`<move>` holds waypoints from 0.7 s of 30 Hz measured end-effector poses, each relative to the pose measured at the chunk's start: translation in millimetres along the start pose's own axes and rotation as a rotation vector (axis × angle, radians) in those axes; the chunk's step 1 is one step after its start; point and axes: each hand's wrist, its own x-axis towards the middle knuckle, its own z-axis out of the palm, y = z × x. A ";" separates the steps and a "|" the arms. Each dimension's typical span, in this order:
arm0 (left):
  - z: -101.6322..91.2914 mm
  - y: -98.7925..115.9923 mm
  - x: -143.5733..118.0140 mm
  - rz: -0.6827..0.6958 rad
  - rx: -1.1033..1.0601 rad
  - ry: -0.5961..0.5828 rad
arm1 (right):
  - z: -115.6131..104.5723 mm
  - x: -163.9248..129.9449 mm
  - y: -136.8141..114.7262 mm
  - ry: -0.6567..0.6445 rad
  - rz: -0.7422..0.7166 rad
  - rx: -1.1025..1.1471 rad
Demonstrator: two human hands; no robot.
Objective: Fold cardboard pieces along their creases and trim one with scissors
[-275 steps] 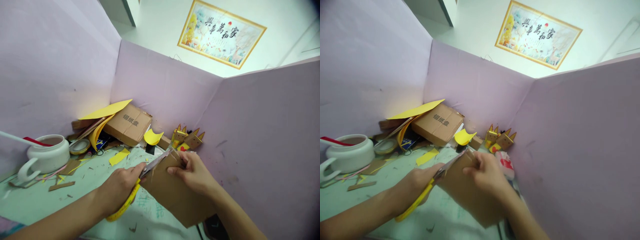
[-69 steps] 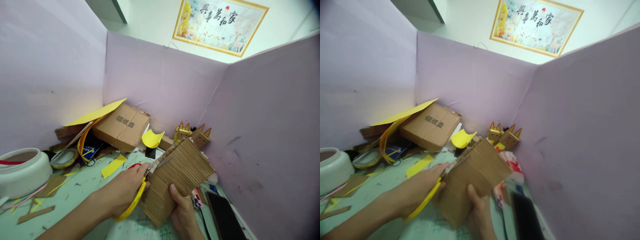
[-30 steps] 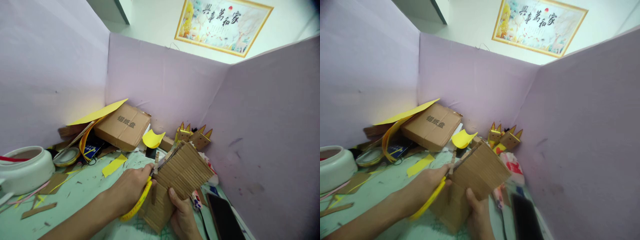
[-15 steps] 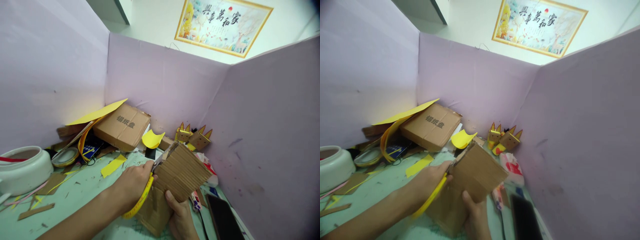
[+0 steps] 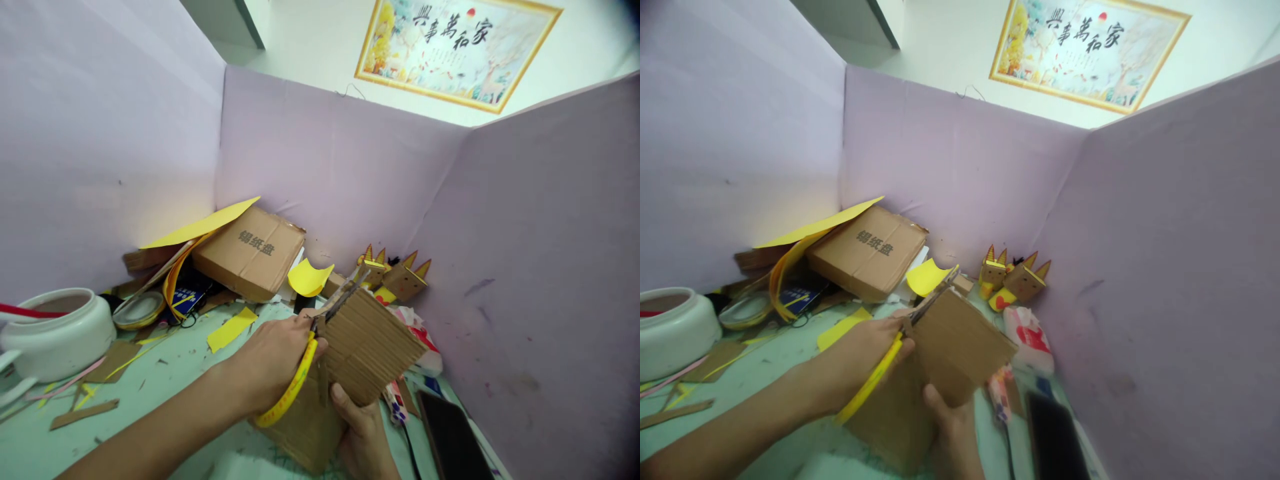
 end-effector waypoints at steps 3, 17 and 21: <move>4.8 -1.0 3.6 -0.027 0.036 0.022 | -0.9 0.1 0.8 0.026 0.015 0.011; 3.1 -10.2 1.5 -0.227 -0.015 0.101 | 4.1 1.8 -8.9 -0.010 0.047 0.032; -22.5 -40.8 -17.1 -0.392 0.047 0.150 | -4.2 6.3 -16.4 0.130 0.148 0.126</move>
